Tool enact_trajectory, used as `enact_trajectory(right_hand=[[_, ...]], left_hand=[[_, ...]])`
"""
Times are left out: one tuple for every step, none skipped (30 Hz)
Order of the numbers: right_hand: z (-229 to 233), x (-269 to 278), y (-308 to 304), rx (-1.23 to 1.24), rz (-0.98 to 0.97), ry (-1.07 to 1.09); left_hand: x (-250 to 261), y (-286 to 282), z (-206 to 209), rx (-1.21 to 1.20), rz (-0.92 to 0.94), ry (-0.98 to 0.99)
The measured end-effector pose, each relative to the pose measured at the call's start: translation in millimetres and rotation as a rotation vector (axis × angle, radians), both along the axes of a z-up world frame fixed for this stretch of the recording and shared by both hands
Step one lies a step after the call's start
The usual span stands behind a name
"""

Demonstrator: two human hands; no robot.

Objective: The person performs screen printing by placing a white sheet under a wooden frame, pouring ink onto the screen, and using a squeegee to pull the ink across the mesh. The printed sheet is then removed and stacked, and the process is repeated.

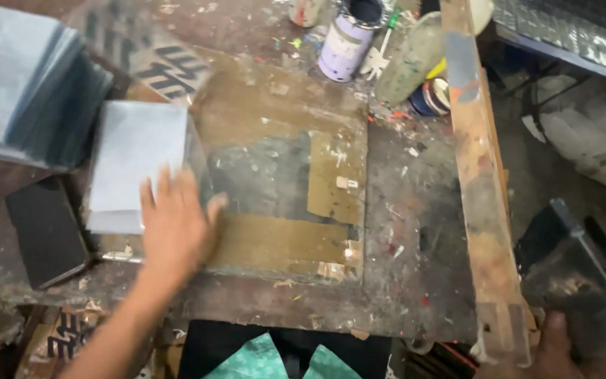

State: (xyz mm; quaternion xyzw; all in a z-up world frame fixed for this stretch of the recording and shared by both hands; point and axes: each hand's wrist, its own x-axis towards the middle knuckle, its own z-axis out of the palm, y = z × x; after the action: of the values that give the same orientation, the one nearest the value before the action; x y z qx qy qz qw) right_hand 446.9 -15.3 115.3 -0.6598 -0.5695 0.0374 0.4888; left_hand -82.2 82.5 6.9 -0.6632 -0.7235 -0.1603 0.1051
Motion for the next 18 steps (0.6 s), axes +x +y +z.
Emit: enact_trajectory(right_hand=[[-3.4,-7.3,6.4,-0.026,-0.027,-0.003],[-7.4,-19.0,12.1,-0.057,-0.049,-0.007],[-12.0,-36.4,16.3,-0.089,-0.07,-0.011],[-13.7,-46.0,20.0,-0.092,-0.078,-0.011],[-15.3,-55.9,23.7,0.112,-0.026,0.0],[-16.0,-65.0,29.7,0.321,0.035,0.008],[-16.0,-72.6,31.6,0.323,0.03,0.005],[-15.3,-79.0,34.5,0.415,0.065,0.076],[-14.6,-84.5,38.4,0.508,0.102,0.147],[-9.5,-89.4,34.3,0.512,0.089,0.141],[-4.9,-93.8,31.4,0.432,0.05,0.171],[-1.7,-98.8,26.5,0.345,0.008,0.204],[-6.6,-87.3,24.7,0.344,-0.01,0.2],[-11.2,-76.1,23.9,0.31,-0.019,0.214],[-16.0,-65.8,22.6,0.276,-0.028,0.228],[-22.3,-56.7,19.9,0.274,-0.032,0.225],[-28.7,-48.4,17.0,0.282,0.048,0.164],[-34.6,-40.2,13.9,0.287,0.132,0.103]], left_hand=[[18.1,-7.0,-9.0,0.003,-0.018,0.004],[35.9,-17.5,-19.0,-0.165,-0.091,-0.11],[52.8,-28.7,-29.4,-0.335,-0.161,-0.221],[73.8,-37.9,-38.1,-0.339,-0.169,-0.22],[94.3,-47.7,-46.7,-0.324,-0.353,-0.255],[115.6,-55.6,-55.2,-0.3,-0.535,-0.291],[126.7,-59.5,-58.1,-0.298,-0.542,-0.292],[139.3,-60.9,-60.6,-0.281,-0.56,-0.299],[152.7,-61.6,-63.1,-0.264,-0.579,-0.307],[153.3,-58.9,-57.3,-0.262,-0.594,-0.306],[154.5,-55.1,-52.0,-0.279,-0.564,-0.345],[155.0,-53.7,-47.5,-0.304,-0.536,-0.382],[154.6,-45.0,-45.8,-0.311,-0.553,-0.381],[154.1,-36.8,-44.1,-0.356,-0.57,-0.308],[152.8,-28.7,-42.6,-0.4,-0.586,-0.235],[154.4,-7.4,-44.4,-0.403,-0.59,-0.237],[155.4,13.7,-46.5,-0.398,-0.611,-0.178],[156.5,34.1,-48.9,-0.394,-0.631,-0.122]])
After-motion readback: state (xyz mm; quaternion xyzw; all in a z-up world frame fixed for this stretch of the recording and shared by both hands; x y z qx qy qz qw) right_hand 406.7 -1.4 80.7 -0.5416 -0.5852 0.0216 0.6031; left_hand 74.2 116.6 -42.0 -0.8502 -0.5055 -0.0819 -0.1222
